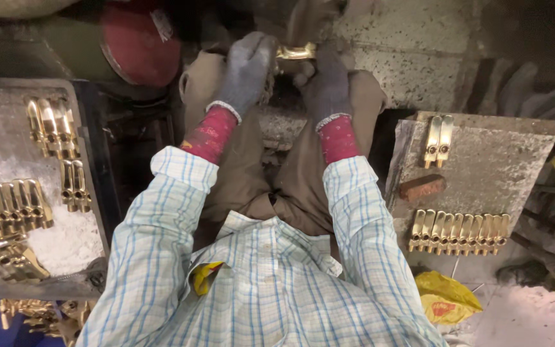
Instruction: The person sits on the floor and repeatedly picks up small brass fittings, rubs them with a cloth or abrasive pad, and places them into a tray. The person handles the parts one at a time, rotating them to treat different surfaces.
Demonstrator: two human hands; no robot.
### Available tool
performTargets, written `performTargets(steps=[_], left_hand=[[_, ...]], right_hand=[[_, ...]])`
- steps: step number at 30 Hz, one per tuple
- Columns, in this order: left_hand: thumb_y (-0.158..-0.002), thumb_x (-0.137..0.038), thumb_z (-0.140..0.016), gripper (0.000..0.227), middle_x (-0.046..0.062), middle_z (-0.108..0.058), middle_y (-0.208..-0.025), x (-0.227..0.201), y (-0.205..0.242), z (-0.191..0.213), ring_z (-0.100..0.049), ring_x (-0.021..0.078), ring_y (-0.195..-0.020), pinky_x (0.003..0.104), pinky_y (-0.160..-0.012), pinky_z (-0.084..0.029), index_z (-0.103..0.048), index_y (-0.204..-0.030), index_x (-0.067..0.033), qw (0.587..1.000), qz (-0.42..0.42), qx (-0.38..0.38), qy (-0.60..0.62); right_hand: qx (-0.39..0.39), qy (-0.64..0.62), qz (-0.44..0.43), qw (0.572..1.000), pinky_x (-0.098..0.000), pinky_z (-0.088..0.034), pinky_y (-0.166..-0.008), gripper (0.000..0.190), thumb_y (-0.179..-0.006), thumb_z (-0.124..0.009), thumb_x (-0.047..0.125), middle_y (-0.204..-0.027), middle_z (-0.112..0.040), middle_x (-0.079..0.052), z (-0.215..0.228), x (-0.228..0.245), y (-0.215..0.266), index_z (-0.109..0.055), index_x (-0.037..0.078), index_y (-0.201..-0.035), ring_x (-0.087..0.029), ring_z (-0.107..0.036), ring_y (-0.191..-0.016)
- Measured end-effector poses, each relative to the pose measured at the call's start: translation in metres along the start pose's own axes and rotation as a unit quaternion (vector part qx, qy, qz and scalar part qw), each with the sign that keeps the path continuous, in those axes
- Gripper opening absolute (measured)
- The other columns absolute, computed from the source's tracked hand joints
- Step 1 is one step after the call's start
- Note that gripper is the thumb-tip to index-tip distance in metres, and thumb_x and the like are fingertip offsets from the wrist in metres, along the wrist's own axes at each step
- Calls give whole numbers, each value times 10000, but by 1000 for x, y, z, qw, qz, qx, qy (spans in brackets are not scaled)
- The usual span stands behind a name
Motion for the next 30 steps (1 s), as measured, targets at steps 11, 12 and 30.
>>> performTargets(steps=[11, 12, 30], left_hand=[[-1021, -258, -504, 287, 33, -569, -672, 3, -8, -6, -511, 145, -586, 345, -551, -429, -599, -830, -65, 996, 85, -4, 15], [-1053, -244, -510, 293, 38, -567, -715, 1, -9, -5, -522, 136, -654, 343, -612, -451, -601, -856, -47, 1000, 2, -1, -8], [-954, -253, -576, 299, 15, -648, -800, -29, 15, 44, -566, 121, -683, 276, -619, -469, -737, -996, -4, 993, -10, 119, 27]], right_hand=[[-82, -329, -154, 928, -319, -437, -525, 25, -989, -551, 155, -810, -535, -9, 1, -11, -8, -563, 144, -1008, -137, -502, -642], [-105, -394, -178, 895, -322, -424, -511, 19, -985, -556, 170, -795, -533, -12, 4, -13, -7, -557, 152, -992, -144, -496, -624], [104, -75, -34, 991, -325, -538, -662, 142, -932, -634, 89, -864, -703, -103, -19, 96, 132, -701, 25, -1040, -200, -650, -729]])
Point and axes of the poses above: each hand's wrist, its own y-axis away from the middle knuckle, its own z-axis out of the back of the hand, x = y × z, the point moved 3 cm from there along -y, towards the middle knuckle
